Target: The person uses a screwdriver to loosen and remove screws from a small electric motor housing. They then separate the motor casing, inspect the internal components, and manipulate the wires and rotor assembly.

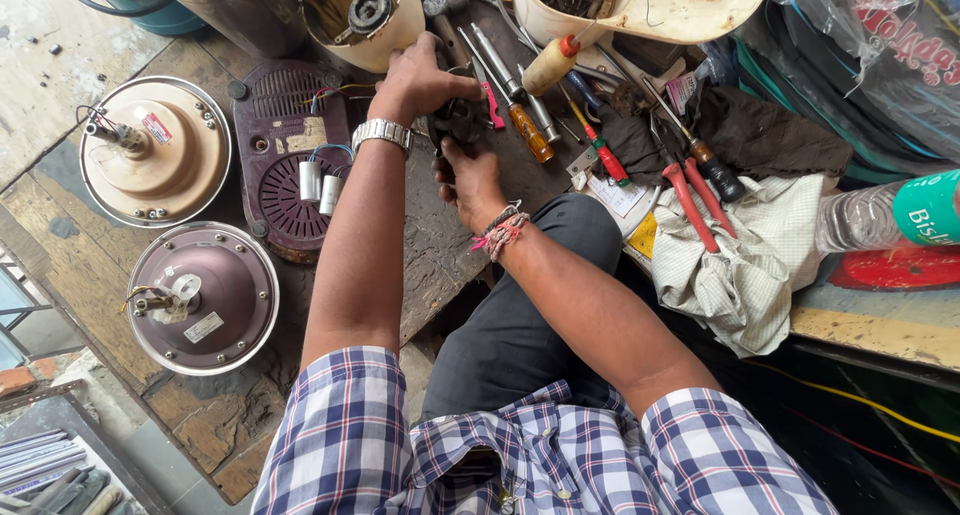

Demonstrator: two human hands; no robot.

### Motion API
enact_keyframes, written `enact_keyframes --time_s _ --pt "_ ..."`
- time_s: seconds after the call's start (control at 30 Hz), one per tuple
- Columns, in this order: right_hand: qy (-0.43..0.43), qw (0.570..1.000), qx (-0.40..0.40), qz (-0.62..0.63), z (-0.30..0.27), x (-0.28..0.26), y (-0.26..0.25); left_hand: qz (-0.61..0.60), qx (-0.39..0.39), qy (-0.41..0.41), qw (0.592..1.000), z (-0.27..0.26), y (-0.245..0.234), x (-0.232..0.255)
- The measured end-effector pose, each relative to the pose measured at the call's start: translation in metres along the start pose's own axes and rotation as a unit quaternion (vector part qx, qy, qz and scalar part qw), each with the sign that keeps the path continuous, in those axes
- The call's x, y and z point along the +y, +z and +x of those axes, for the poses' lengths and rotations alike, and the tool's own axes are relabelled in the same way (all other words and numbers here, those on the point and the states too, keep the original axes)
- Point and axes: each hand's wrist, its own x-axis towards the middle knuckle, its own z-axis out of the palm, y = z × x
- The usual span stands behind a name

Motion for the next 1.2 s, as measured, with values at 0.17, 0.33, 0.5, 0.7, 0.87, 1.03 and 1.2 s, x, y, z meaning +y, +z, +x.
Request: enact_keyframes --time_s 0.17,0.33,0.5,0.7,0.87,1.03,1.2 --pt "-0.007 1.0 0.007 0.027 -0.002 -0.002 -0.004 0.001 -0.004 -0.011 1.0 0.001 0.0 0.0" --pt "-0.013 1.0 0.014 -0.003 -0.014 -0.013 0.0 -0.007 -0.005 0.007 1.0 0.003 0.002 -0.002" --pt "-0.039 0.995 0.081 -0.053 -0.025 -0.027 -0.004 0.0 -0.007 -0.009 1.0 -0.003 -0.003 0.003" --pt "-0.155 0.917 0.075 -0.36 -0.024 -0.05 -0.033 -0.043 -0.031 0.012 0.999 0.009 0.001 -0.008" --pt "-0.128 0.892 -0.01 -0.432 -0.023 -0.06 -0.039 -0.017 0.002 0.046 0.999 0.014 0.005 -0.016" --pt "-0.174 0.872 -0.006 -0.457 -0.036 -0.064 -0.031 -0.032 -0.003 0.036 0.999 0.011 0.005 -0.017" --pt "-0.211 0.765 0.037 -0.607 -0.036 -0.08 -0.048 -0.025 0.007 0.058 0.998 0.013 0.005 -0.015"
